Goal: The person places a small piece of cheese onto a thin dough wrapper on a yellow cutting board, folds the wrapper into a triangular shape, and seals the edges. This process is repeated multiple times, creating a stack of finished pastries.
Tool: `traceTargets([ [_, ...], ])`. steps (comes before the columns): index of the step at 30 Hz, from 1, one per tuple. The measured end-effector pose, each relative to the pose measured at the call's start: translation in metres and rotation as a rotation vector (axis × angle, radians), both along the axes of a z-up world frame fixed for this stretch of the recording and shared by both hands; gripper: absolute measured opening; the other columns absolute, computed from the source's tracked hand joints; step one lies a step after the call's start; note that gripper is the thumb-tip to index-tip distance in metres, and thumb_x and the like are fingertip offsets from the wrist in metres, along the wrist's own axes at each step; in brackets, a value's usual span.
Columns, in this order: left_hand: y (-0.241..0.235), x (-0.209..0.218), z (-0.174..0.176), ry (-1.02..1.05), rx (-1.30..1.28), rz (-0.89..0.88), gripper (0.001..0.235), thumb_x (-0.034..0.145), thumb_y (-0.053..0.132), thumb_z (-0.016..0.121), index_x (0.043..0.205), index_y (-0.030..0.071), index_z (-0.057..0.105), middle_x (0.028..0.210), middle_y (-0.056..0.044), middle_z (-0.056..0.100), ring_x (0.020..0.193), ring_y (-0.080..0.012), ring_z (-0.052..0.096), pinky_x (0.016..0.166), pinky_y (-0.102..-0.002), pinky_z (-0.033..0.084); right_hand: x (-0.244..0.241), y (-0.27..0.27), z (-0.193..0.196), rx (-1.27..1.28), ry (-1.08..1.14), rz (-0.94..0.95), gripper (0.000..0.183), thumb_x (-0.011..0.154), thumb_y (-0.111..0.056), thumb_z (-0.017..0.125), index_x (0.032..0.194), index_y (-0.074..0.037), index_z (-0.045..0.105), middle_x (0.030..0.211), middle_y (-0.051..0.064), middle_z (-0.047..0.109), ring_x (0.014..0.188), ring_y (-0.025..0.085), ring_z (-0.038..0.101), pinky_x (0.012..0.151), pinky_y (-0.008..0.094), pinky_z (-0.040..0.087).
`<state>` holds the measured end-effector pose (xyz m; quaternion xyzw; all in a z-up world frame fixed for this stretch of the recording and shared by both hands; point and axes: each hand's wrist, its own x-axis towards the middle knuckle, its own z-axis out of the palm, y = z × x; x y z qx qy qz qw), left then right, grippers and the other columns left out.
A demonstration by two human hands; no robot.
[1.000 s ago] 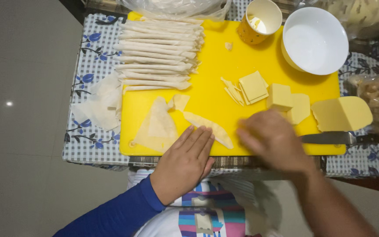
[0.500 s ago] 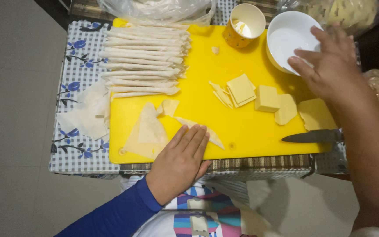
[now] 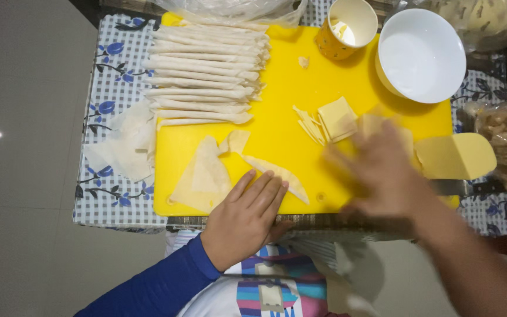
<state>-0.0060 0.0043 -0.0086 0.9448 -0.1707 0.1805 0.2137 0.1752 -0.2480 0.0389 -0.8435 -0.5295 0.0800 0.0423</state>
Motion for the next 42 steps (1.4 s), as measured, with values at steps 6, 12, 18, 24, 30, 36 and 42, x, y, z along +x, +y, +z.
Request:
traceTargets([
  [6,0.002,-0.001,-0.008,-0.078,-0.050,-0.019,0.062,0.092,0.039,0.073,0.130,-0.009,0.062,0.132,-0.021,0.064,0.128,-0.0353,0.058,0.112,-0.049,0.043,-0.051,0.052,-0.015,0.003,0.170,0.070,0.106,0.060,-0.061,0.081,0.151,-0.021,0.043,0.162,0.020,0.028,0.148,0.055,0.017,0.116,0.070,0.010],
  [12,0.004,-0.002,-0.012,-0.100,-0.073,-0.035,0.061,0.084,0.035,0.077,0.127,-0.008,0.064,0.128,-0.021,0.065,0.125,-0.0358,0.060,0.110,-0.050,0.045,-0.043,0.082,-0.021,0.060,0.108,0.127,0.105,0.067,-0.071,0.074,0.152,-0.019,0.041,0.161,0.019,0.029,0.147,0.053,0.019,0.113,0.073,0.009],
  [18,0.004,0.000,-0.007,-0.099,-0.033,-0.011,0.057,0.084,0.030,0.076,0.126,-0.007,0.065,0.127,-0.020,0.065,0.125,-0.0345,0.060,0.110,-0.048,0.046,-0.039,0.089,-0.021,0.055,0.058,0.150,0.108,0.066,-0.076,0.073,0.151,-0.016,0.043,0.160,0.019,0.028,0.146,0.052,0.020,0.110,0.077,0.008],
  [24,0.004,0.001,0.002,-0.036,-0.096,-0.036,0.062,0.090,0.038,0.074,0.127,-0.011,0.063,0.128,-0.021,0.063,0.127,-0.0370,0.056,0.110,-0.048,0.043,-0.062,0.055,-0.001,-0.177,0.123,0.024,0.125,0.049,-0.066,0.086,0.155,-0.018,0.039,0.164,0.015,0.028,0.149,0.053,0.023,0.108,0.079,0.012],
  [30,0.003,0.005,0.013,0.031,-0.027,-0.063,0.070,0.085,0.042,0.073,0.127,-0.013,0.062,0.128,-0.022,0.061,0.128,-0.0383,0.054,0.110,-0.047,0.041,-0.075,0.017,0.003,-0.155,0.146,-0.086,0.131,0.038,-0.057,0.096,0.156,-0.030,0.045,0.162,0.014,0.031,0.147,0.052,0.020,0.109,0.075,0.009],
  [36,-0.001,0.007,0.016,0.056,0.080,-0.046,0.082,0.085,0.052,0.068,0.133,-0.013,0.057,0.140,-0.026,0.057,0.131,-0.0393,0.052,0.112,-0.048,0.039,-0.062,-0.014,-0.013,0.147,0.086,-0.169,0.101,0.048,-0.061,0.076,0.141,-0.025,0.057,0.162,0.018,0.030,0.152,0.052,0.013,0.122,0.063,0.004],
  [42,-0.009,0.008,0.011,0.098,0.135,-0.008,0.094,0.084,0.063,0.061,0.140,-0.012,0.051,0.148,-0.027,0.051,0.138,-0.0396,0.047,0.116,-0.049,0.034,-0.060,-0.013,-0.036,0.385,0.172,-0.164,0.087,0.082,-0.079,0.049,0.141,-0.017,0.062,0.164,0.017,0.038,0.157,0.050,0.020,0.127,0.063,0.009],
])
